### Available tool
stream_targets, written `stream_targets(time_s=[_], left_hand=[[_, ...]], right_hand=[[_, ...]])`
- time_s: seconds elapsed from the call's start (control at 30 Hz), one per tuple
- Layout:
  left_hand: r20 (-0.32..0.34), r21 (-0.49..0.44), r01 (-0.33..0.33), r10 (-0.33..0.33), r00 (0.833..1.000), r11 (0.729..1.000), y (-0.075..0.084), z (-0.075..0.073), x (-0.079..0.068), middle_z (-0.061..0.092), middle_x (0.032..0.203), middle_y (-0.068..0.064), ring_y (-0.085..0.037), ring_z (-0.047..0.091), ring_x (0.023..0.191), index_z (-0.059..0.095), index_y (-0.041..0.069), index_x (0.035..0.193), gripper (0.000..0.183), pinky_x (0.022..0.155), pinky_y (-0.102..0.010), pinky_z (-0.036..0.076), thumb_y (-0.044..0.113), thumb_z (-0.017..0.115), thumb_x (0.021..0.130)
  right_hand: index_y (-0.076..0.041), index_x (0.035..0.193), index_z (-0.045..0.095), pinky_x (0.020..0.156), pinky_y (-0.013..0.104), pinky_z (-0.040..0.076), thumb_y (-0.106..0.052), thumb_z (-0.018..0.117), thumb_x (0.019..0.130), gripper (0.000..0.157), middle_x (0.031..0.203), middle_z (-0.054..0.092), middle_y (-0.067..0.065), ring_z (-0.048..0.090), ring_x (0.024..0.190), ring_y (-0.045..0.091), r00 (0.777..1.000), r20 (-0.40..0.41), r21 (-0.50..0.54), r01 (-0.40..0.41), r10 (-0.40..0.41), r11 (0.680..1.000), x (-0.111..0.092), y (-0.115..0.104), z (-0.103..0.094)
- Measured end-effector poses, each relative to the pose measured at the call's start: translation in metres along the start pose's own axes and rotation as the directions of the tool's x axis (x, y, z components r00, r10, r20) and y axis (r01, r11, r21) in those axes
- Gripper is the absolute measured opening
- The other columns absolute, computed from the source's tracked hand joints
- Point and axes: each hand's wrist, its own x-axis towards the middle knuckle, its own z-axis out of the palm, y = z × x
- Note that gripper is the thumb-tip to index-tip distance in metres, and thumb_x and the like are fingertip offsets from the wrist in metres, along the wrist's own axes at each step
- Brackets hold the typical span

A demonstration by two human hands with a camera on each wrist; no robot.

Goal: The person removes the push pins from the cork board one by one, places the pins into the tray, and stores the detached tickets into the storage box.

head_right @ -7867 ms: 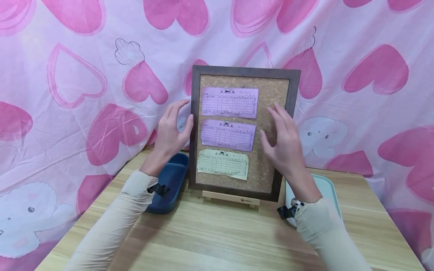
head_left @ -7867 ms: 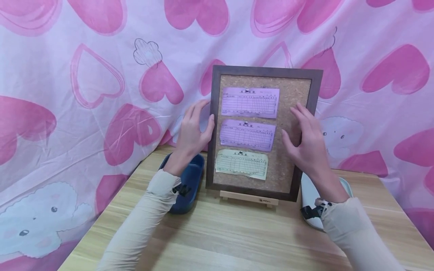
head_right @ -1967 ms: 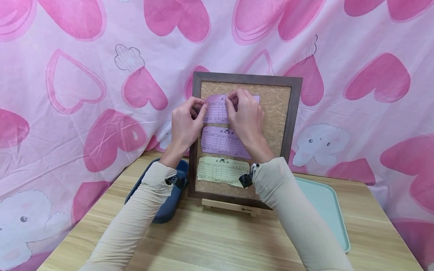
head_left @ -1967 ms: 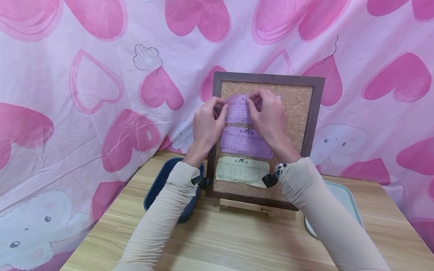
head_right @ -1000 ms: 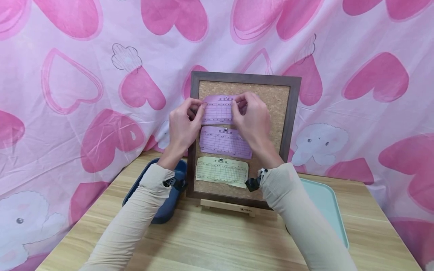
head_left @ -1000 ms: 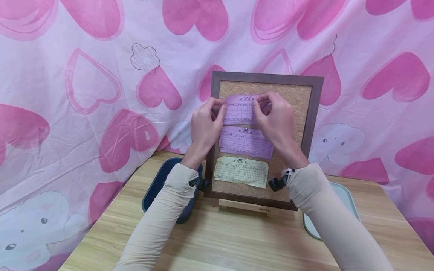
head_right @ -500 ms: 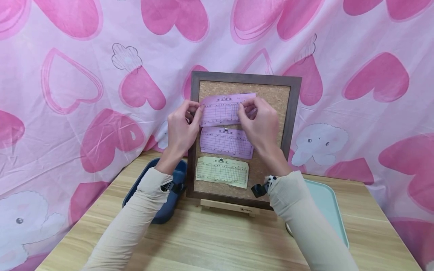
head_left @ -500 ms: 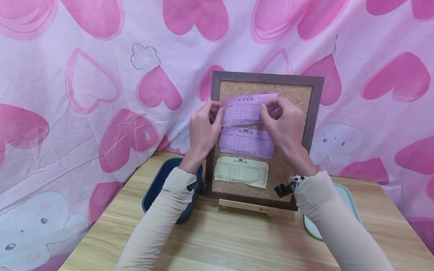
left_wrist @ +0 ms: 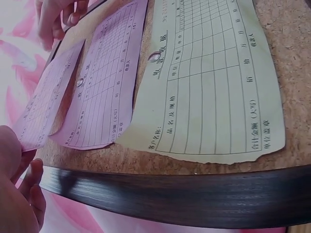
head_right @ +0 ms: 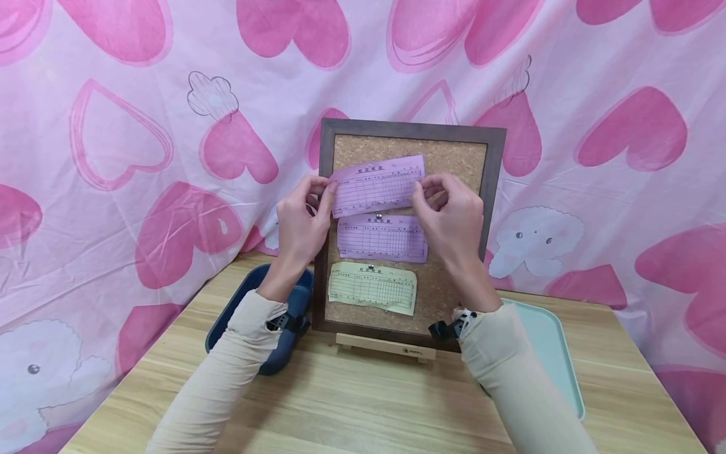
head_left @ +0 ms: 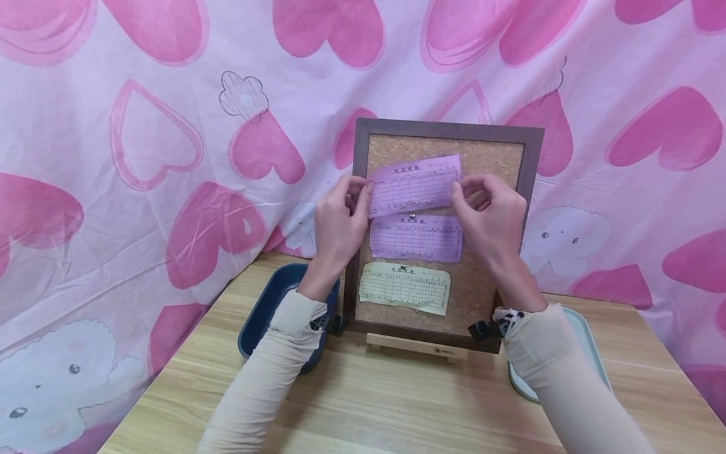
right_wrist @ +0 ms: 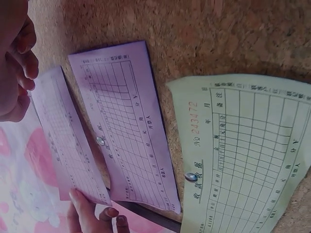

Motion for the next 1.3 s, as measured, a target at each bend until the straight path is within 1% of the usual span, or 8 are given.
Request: stream_targets(time_s=[0.23, 0.37, 0.47, 0.63, 0.73, 0.83, 1.1, 1.3], left_hand=[[-0.016, -0.045, 0.037, -0.038, 0.999, 0.998, -0.006, -0.004, -0.006, 0.079, 0.092, -0.006, -0.017, 0.068, 0.069, 0.074, 0.006, 0.113, 0.026, 0.066, -0.032, 0.055, 0.031, 0.067, 0.109], [-0.019, -0.073, 0.056, -0.057, 0.998, 0.996, -0.008, -0.007, -0.009, 0.078, 0.092, -0.007, -0.017, 0.068, 0.069, 0.073, 0.006, 0.114, 0.026, 0.065, -0.029, 0.055, 0.031, 0.067, 0.109], [-0.023, -0.093, 0.062, -0.065, 0.998, 0.994, -0.010, -0.009, -0.011, 0.078, 0.091, -0.007, -0.016, 0.067, 0.068, 0.073, 0.006, 0.114, 0.026, 0.065, -0.025, 0.054, 0.031, 0.067, 0.109], [-0.042, -0.120, 0.088, -0.094, 0.995, 0.989, -0.012, -0.013, -0.016, 0.079, 0.091, -0.008, -0.017, 0.066, 0.067, 0.073, 0.006, 0.114, 0.026, 0.064, -0.022, 0.052, 0.031, 0.069, 0.108], [-0.048, -0.132, 0.109, -0.117, 0.992, 0.985, -0.014, -0.015, -0.019, 0.079, 0.092, -0.008, -0.018, 0.066, 0.067, 0.073, 0.006, 0.114, 0.026, 0.064, -0.022, 0.051, 0.031, 0.070, 0.107], [-0.047, -0.138, 0.130, -0.137, 0.989, 0.982, -0.016, -0.018, -0.023, 0.079, 0.093, -0.008, -0.018, 0.066, 0.068, 0.073, 0.007, 0.116, 0.027, 0.064, -0.022, 0.051, 0.032, 0.069, 0.107], [-0.059, -0.129, 0.162, -0.170, 0.984, 0.978, -0.023, -0.024, -0.032, 0.079, 0.092, -0.009, -0.019, 0.066, 0.070, 0.072, 0.006, 0.114, 0.026, 0.063, -0.022, 0.048, 0.030, 0.068, 0.108], [-0.042, -0.124, 0.194, -0.200, 0.979, 0.973, -0.025, -0.029, -0.041, 0.079, 0.097, -0.009, -0.020, 0.063, 0.071, 0.070, 0.006, 0.118, 0.029, 0.064, -0.021, 0.048, 0.033, 0.067, 0.109]], right_hand=[[-0.005, 0.096, 0.079, 0.062, 0.013, 0.048, -0.022, 0.075, 0.099, 0.017, 0.083, 0.073, 0.004, 0.058, 0.063, 0.005, 1.000, -0.006, 0.031, -0.001, 0.001, 1.000, -0.009, 0.005, -0.009], [-0.004, 0.097, 0.079, 0.063, 0.012, 0.048, -0.021, 0.076, 0.099, 0.017, 0.084, 0.074, 0.007, 0.058, 0.064, 0.003, 1.000, -0.015, 0.037, 0.004, -0.004, 0.999, -0.012, 0.009, -0.012], [-0.002, 0.096, 0.079, 0.062, 0.010, 0.046, -0.016, 0.076, 0.097, 0.014, 0.084, 0.074, 0.010, 0.057, 0.062, 0.000, 0.999, -0.041, 0.038, -0.002, 0.003, 0.999, -0.015, 0.009, -0.014], [0.006, 0.095, 0.077, 0.060, 0.008, 0.044, -0.005, 0.074, 0.096, 0.011, 0.082, 0.073, 0.017, 0.053, 0.060, -0.003, 0.998, -0.058, 0.048, -0.014, 0.016, 0.999, -0.021, -0.004, -0.021], [0.008, 0.095, 0.075, 0.060, 0.007, 0.043, -0.002, 0.072, 0.096, 0.010, 0.080, 0.071, 0.019, 0.052, 0.060, -0.003, 0.998, -0.049, 0.057, -0.024, 0.026, 0.998, -0.025, -0.015, -0.026], [0.009, 0.095, 0.074, 0.061, 0.007, 0.043, -0.002, 0.072, 0.096, 0.011, 0.079, 0.069, 0.018, 0.052, 0.061, -0.003, 0.998, -0.045, 0.057, -0.030, 0.033, 0.998, -0.030, -0.018, -0.031], [0.010, 0.096, 0.074, 0.061, 0.008, 0.042, 0.000, 0.072, 0.095, 0.010, 0.076, 0.065, 0.012, 0.051, 0.062, -0.005, 0.996, -0.069, 0.046, -0.056, 0.059, 0.997, -0.043, -0.005, -0.039], [0.010, 0.095, 0.074, 0.062, 0.006, 0.040, 0.002, 0.071, 0.095, 0.009, 0.073, 0.062, 0.013, 0.049, 0.063, -0.004, 0.997, -0.067, 0.028, -0.046, 0.048, 0.999, -0.053, 0.002, -0.048]])
